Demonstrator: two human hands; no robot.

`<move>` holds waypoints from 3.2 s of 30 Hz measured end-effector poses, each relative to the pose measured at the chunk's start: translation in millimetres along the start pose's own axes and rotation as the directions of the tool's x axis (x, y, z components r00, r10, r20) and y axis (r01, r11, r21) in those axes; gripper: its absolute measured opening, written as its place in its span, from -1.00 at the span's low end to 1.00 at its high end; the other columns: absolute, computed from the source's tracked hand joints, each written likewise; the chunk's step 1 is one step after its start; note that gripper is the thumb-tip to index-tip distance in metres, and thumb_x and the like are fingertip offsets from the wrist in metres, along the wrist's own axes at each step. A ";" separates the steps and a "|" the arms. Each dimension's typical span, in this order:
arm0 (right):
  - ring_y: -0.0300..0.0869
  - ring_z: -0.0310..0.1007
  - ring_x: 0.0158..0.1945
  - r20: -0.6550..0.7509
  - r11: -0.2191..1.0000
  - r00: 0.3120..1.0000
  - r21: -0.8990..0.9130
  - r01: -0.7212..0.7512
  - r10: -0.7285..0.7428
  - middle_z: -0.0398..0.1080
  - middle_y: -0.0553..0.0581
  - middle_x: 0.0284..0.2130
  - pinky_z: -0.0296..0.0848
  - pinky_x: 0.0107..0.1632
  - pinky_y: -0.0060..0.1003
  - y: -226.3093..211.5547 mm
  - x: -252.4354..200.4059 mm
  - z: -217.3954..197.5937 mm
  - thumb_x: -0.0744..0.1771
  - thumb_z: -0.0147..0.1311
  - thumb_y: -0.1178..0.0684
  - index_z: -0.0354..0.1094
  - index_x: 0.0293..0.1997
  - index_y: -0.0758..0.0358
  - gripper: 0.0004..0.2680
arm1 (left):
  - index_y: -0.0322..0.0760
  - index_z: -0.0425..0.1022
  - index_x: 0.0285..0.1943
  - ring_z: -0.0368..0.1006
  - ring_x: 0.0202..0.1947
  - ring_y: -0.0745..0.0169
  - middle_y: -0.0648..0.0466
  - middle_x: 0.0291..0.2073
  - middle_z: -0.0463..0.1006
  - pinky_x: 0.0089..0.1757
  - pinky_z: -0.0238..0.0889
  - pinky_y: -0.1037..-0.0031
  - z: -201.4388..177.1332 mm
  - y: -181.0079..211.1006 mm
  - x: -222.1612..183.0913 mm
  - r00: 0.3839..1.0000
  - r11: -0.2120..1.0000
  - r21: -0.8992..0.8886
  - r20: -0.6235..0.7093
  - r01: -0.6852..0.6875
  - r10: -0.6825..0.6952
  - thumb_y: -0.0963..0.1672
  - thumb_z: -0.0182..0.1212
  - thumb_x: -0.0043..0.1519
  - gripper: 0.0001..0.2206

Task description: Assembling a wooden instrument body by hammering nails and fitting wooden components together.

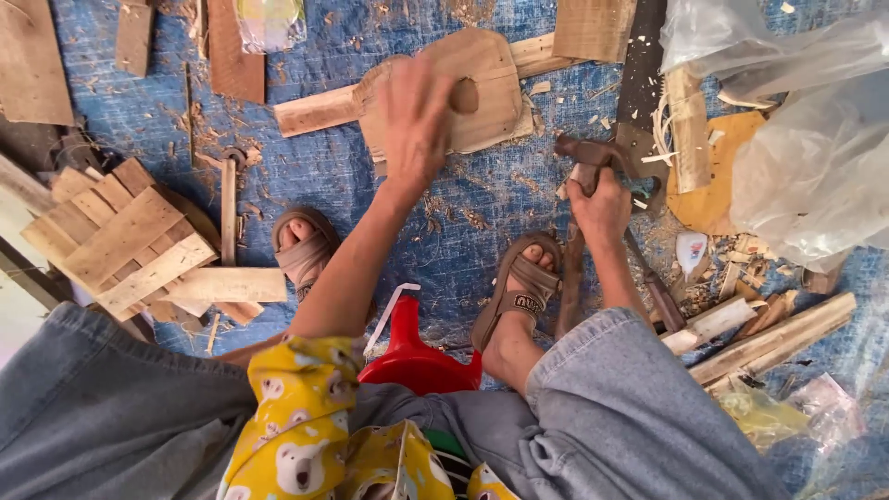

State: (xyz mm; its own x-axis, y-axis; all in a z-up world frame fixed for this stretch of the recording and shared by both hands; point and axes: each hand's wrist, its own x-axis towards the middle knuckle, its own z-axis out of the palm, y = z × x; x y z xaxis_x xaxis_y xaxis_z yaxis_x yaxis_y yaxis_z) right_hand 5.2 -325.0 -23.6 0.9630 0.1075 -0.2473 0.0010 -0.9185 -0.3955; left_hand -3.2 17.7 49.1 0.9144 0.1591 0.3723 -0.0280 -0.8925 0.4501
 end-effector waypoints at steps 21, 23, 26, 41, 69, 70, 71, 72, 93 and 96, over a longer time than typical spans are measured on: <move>0.01 0.51 -0.08 0.141 0.775 0.986 0.612 -0.158 0.090 0.45 0.34 0.04 0.54 -0.05 -0.18 -14.7 -95.0 -315.1 0.43 0.02 0.05 0.28 0.31 0.28 -0.72 | -0.35 0.28 0.14 0.49 0.01 0.09 -0.05 0.09 0.47 -0.01 0.44 0.37 72.7 -91.5 -63.1 -0.004 -0.377 -0.554 0.559 0.742 -0.829 -0.16 0.51 -0.06 -0.39; 0.00 0.50 -0.09 0.151 0.804 0.985 0.573 -0.157 0.085 0.44 0.33 0.05 0.53 -0.04 -0.15 -17.1 -92.4 -343.1 0.43 0.01 0.05 0.28 0.31 0.27 -0.72 | -0.28 0.24 0.13 0.47 -0.04 0.11 -0.05 0.08 0.45 -0.07 0.45 0.35 74.6 -82.0 -61.9 0.019 -0.371 -0.579 0.556 0.726 -0.831 -0.16 0.48 -0.05 -0.41; 0.03 0.48 -0.07 0.164 0.851 0.984 0.504 -0.146 0.072 0.42 0.35 0.07 0.52 -0.01 -0.10 -49.8 -92.8 -382.0 0.46 -0.03 0.10 0.27 0.32 0.29 -0.74 | -0.19 0.18 0.08 0.45 -0.10 0.12 -0.05 0.02 0.45 -0.16 0.44 0.32 84.6 -85.8 -68.5 0.059 -0.397 -0.629 0.577 0.669 -0.814 -0.20 0.41 -0.02 -0.46; -0.07 0.58 -0.02 0.373 0.984 0.921 -0.087 0.154 -0.112 0.54 0.14 0.01 0.56 0.05 -0.16 -205.5 -91.3 -369.5 0.40 0.00 0.04 0.33 0.30 0.10 -0.72 | -0.05 0.39 -0.08 0.46 -0.40 0.15 0.06 -0.25 0.62 -0.51 0.23 0.32 57.9 -69.3 -61.6 0.100 -0.494 -0.534 0.742 0.686 -0.663 -0.11 0.50 0.00 -0.62; 0.01 0.47 0.04 0.405 0.946 0.909 0.243 -0.212 0.100 0.45 0.31 0.07 0.53 0.09 -0.17 -188.2 -50.1 -342.8 0.45 -0.09 0.06 0.26 0.36 0.23 -0.71 | -0.47 0.49 0.08 0.64 -0.16 0.00 -0.15 -0.14 0.66 -0.13 0.61 0.25 -39.7 -33.6 -16.6 0.455 -0.642 -0.526 0.841 0.558 -0.293 -0.17 0.38 0.16 -0.66; 0.01 0.47 0.04 0.399 0.945 0.911 0.246 -0.216 0.104 0.45 0.31 0.07 0.53 0.09 -0.17 -183.3 -47.8 -340.6 0.45 -0.09 0.06 0.26 0.36 0.23 -0.71 | -0.47 0.49 0.08 0.64 -0.16 0.00 -0.15 -0.14 0.66 -0.13 0.61 0.25 -40.9 -26.1 -13.1 0.458 -0.639 -0.523 0.842 0.563 -0.286 -0.17 0.38 0.16 -0.66; 0.05 0.46 0.08 0.418 0.897 0.908 0.383 -0.219 0.043 0.40 0.36 0.11 0.51 0.09 -0.08 -178.9 -45.2 -338.2 0.45 -0.11 -0.08 0.16 0.42 0.30 -0.62 | -0.41 0.49 0.03 0.63 -0.16 -0.14 -0.21 -0.11 0.65 -0.14 0.59 0.11 -43.0 -19.1 -9.8 0.510 -0.650 -0.526 0.827 0.549 -0.237 -0.16 0.37 0.20 -0.71; 0.10 0.46 0.13 0.427 0.830 0.904 0.512 -0.223 -0.021 0.35 0.42 0.15 0.49 0.10 0.01 -174.6 -42.7 -335.7 0.46 -0.13 -0.23 0.06 0.47 0.36 -0.51 | -0.36 0.49 -0.02 0.61 -0.16 -0.28 -0.26 -0.08 0.64 -0.15 0.58 -0.04 -45.3 -12.2 -6.7 0.560 -0.661 -0.526 0.807 0.536 -0.188 -0.14 0.37 0.23 -0.76; -0.19 0.55 -0.36 0.433 0.522 0.896 0.789 -0.323 -0.101 0.50 0.13 -0.13 0.66 -0.33 -0.35 -180.4 -44.4 -328.8 0.32 0.18 -0.18 0.24 0.38 0.15 -0.52 | -0.37 0.50 -0.19 0.64 -0.39 0.06 -0.09 -0.40 0.66 -0.24 0.64 0.26 -105.0 36.7 13.8 0.583 -0.815 -0.390 0.809 0.428 -0.081 -0.25 0.36 0.19 -0.88; -0.18 0.56 -0.35 0.430 0.525 0.898 0.786 -0.325 -0.089 0.52 0.15 -0.17 0.65 -0.32 -0.34 -185.1 -47.9 -329.0 0.33 0.17 -0.17 0.26 0.36 0.13 -0.55 | -0.35 0.49 -0.20 0.63 -0.44 0.10 -0.07 -0.44 0.65 -0.29 0.64 0.32 -106.1 36.4 14.9 0.587 -0.849 -0.361 0.806 0.386 -0.076 -0.25 0.35 0.20 -0.90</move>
State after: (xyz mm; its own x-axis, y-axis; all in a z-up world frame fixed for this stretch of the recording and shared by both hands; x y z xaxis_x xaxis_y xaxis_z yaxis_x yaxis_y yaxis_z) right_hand 47.7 -285.4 352.5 0.7488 0.3418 -0.5679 -0.5245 -0.2182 -0.8230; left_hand -33.4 32.3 157.1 0.8645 -0.1785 -0.4699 0.2304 0.9716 0.0548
